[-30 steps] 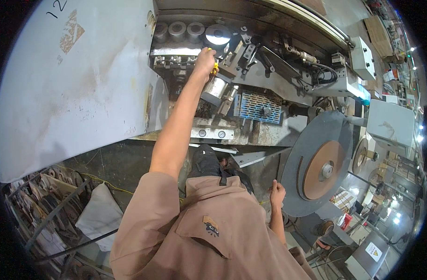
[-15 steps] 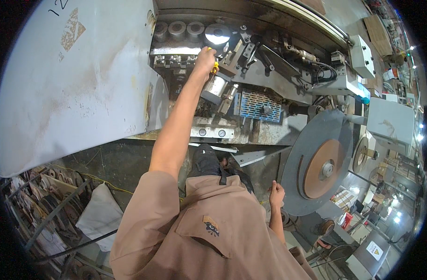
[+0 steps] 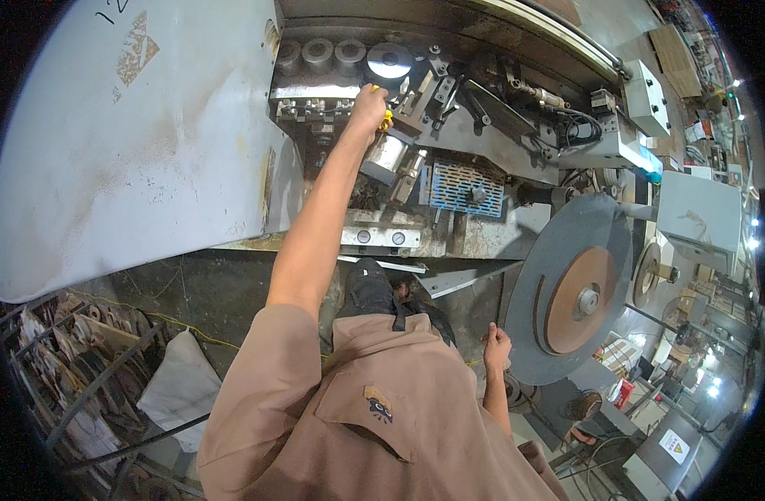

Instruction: The person handles small wooden pieces and places them into a machine. They then move to a large circular component, using a yellow utility knife to cut a yellow strap. Finally, they use a flashlight to inspect the internal mechanisms of the machine.

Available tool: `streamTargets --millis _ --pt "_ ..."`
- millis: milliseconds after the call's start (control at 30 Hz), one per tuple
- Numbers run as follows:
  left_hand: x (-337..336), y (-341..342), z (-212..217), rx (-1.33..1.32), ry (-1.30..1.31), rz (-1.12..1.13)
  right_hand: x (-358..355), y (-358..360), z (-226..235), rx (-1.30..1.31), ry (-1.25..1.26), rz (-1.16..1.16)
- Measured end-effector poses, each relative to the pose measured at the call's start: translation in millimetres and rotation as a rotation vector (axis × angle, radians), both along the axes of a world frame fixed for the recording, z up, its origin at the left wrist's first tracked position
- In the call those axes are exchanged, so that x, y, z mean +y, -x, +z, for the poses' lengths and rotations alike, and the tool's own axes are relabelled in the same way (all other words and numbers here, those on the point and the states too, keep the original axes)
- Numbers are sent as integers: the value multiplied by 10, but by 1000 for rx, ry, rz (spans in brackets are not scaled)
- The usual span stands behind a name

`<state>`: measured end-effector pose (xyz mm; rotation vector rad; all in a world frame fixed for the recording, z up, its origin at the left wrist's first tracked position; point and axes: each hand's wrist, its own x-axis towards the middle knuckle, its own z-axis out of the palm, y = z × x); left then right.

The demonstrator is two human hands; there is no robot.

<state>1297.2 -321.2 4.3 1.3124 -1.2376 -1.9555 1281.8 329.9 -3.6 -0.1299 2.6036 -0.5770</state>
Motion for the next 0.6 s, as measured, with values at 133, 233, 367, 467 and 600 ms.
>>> streamTargets --millis 133,233,367,467,600 --pt "-24 -21 34 -12 -56 -48 6 -9 -16 -12 11 -17" --pt "-39 -27 8 5 -62 -58 32 -15 -35 -9 19 -8" --pt "-45 -33 5 -3 -62 -72 15 -56 -11 11 32 0" --pt "-54 -52 -25 12 -79 -104 -6 -82 20 14 21 2" --pt "15 -58 -28 -18 -9 -98 -80 -111 63 -21 35 -32"
